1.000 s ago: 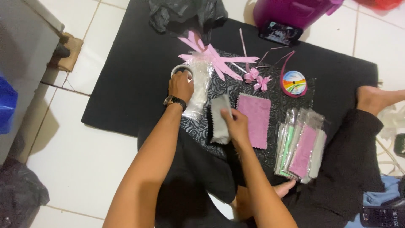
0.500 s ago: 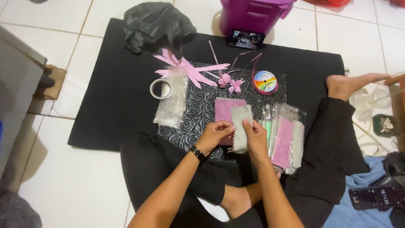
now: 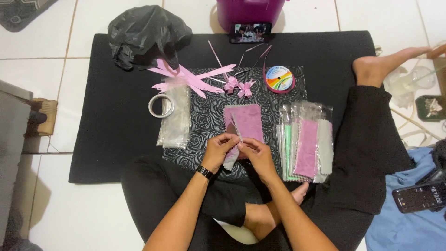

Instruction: The person sorts various craft supplies by hand including fabric swatches, plastic pouches, and decorative ribbons, placing them into different piles on a black mat.

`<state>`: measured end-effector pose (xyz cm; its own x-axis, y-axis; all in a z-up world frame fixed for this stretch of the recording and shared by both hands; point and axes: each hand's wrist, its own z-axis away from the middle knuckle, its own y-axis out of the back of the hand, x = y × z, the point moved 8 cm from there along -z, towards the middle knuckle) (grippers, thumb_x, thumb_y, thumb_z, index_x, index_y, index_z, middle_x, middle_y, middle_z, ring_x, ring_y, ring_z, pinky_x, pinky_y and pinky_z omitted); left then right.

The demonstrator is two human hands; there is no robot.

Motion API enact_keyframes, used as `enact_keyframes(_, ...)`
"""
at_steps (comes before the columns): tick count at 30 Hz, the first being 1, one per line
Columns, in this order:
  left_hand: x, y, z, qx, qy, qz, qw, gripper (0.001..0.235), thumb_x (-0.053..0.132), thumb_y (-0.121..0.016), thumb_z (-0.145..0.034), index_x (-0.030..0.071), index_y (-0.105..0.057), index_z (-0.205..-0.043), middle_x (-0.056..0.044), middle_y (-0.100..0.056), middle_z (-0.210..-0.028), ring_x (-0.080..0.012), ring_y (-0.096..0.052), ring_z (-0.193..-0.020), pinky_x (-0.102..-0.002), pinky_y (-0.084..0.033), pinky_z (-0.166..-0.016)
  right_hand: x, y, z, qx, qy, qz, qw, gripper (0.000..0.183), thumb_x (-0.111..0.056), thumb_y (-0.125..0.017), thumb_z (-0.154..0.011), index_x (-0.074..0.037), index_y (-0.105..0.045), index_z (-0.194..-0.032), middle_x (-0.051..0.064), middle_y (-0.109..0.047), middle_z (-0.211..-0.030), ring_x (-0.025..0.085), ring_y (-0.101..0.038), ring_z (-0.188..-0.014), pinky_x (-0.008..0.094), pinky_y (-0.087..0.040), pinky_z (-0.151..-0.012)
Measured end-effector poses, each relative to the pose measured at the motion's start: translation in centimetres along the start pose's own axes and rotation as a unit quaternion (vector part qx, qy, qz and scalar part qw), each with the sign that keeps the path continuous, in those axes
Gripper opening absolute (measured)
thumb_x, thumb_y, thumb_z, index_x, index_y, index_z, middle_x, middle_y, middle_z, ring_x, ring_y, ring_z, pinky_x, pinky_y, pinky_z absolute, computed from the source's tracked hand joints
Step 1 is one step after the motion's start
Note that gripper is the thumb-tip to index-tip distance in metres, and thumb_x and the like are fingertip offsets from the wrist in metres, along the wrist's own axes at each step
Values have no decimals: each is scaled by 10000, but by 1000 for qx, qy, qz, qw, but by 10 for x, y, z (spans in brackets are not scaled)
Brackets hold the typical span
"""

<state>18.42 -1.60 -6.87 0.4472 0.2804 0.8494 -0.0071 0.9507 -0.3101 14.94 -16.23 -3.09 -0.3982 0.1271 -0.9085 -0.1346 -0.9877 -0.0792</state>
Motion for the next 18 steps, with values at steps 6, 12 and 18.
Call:
enact_keyframes(6, 14, -10, 14, 2, 29, 5, 1000, 209, 203, -743, -947, 36, -733, -1072, -33, -704, -919, -84, -672, -819, -237, -615, -710, 24, 20, -12, 77, -77, -68, 992, 76, -119, -715, -898, -81, -766, -941, -5, -645, -744, 73, -641, -588, 204, -551, -565)
enact_keyframes(12, 1, 11, 1, 65, 86, -36, 994, 267, 298, -529, -1009, 102, -629, -1161, -10, -588, -1012, -91, -578, -853, -202, -580, -614, 50, 57, -39, 103, -75, -39, 991, 70, -154, -706, -918, -106, -733, -962, 2, -620, -696, 84, -585, -522, 201, -497, -448)
enact_keyframes(18, -7, 14, -26, 64, 3, -64, 996, 435, 142, -707, -927, 44, -595, -1337, -28, -689, -965, -81, -637, -759, -180, -588, -583, -31, 36, -24, 111, -14, 47, 993, 248, -112, -639, -968, -63, -729, -1194, 66, -722, -873, 140, -633, -726, 276, -552, -630)
